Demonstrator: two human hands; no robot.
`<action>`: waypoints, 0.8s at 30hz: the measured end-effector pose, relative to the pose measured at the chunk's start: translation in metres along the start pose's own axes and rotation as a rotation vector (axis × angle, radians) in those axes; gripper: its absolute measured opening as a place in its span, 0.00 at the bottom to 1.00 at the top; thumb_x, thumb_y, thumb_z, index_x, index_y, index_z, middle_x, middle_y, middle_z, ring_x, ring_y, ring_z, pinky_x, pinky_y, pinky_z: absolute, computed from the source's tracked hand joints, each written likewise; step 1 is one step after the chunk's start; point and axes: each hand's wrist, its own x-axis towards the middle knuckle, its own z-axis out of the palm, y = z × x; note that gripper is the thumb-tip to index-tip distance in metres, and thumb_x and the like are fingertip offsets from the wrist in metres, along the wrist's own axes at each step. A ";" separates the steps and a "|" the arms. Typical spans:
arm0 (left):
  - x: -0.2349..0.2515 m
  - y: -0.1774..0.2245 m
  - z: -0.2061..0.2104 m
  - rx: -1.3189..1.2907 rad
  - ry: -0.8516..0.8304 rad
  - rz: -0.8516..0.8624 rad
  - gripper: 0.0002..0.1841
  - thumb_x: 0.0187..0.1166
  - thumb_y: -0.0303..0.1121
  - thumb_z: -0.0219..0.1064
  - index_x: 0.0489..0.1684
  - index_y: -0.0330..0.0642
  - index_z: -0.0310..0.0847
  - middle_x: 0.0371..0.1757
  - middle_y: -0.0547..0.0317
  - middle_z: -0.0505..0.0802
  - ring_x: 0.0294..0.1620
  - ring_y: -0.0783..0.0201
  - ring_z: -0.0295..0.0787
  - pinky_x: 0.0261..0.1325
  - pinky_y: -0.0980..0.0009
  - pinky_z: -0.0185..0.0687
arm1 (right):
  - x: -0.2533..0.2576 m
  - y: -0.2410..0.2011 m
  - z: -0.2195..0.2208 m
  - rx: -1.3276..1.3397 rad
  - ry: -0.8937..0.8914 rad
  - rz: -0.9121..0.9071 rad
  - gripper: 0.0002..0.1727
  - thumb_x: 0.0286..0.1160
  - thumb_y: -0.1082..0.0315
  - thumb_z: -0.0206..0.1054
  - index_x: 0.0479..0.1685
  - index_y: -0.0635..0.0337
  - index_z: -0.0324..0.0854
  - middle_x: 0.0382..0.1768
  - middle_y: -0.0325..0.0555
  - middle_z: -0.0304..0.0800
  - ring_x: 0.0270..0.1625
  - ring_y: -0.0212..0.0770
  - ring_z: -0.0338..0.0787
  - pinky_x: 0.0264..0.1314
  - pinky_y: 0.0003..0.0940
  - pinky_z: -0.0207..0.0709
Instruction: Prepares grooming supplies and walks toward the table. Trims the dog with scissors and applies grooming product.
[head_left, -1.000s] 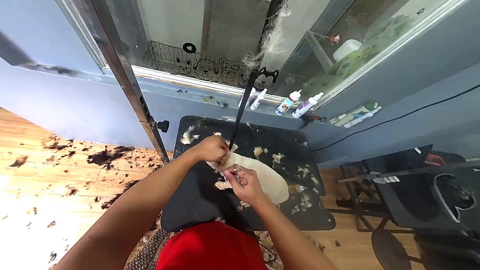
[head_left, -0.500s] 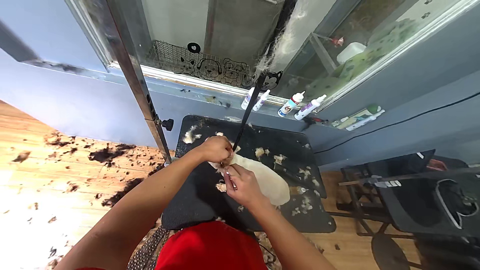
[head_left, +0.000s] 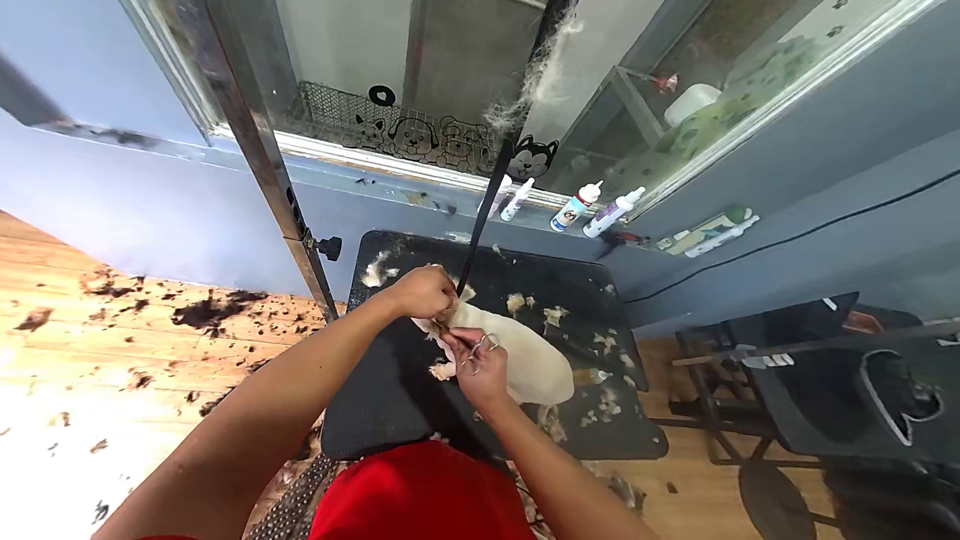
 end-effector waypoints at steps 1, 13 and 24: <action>-0.001 0.001 0.000 0.002 -0.002 -0.004 0.14 0.84 0.40 0.65 0.36 0.46 0.94 0.46 0.54 0.93 0.54 0.55 0.88 0.62 0.47 0.79 | 0.000 0.007 -0.003 -0.096 -0.042 -0.163 0.08 0.75 0.72 0.74 0.49 0.61 0.92 0.47 0.43 0.97 0.51 0.35 0.96 0.57 0.34 0.93; 0.002 0.000 0.009 -0.006 0.026 -0.003 0.14 0.84 0.42 0.65 0.34 0.47 0.94 0.43 0.57 0.94 0.49 0.57 0.89 0.56 0.47 0.80 | -0.002 -0.021 0.028 0.215 0.264 0.492 0.08 0.84 0.65 0.69 0.48 0.61 0.89 0.35 0.47 0.97 0.34 0.43 0.97 0.41 0.39 0.95; 0.002 -0.004 0.009 -0.117 0.055 -0.047 0.15 0.85 0.41 0.64 0.37 0.44 0.93 0.38 0.53 0.93 0.45 0.54 0.89 0.53 0.44 0.81 | 0.011 -0.035 0.011 1.001 0.554 0.975 0.16 0.93 0.60 0.54 0.58 0.66 0.76 0.44 0.54 0.93 0.44 0.45 0.96 0.55 0.39 0.91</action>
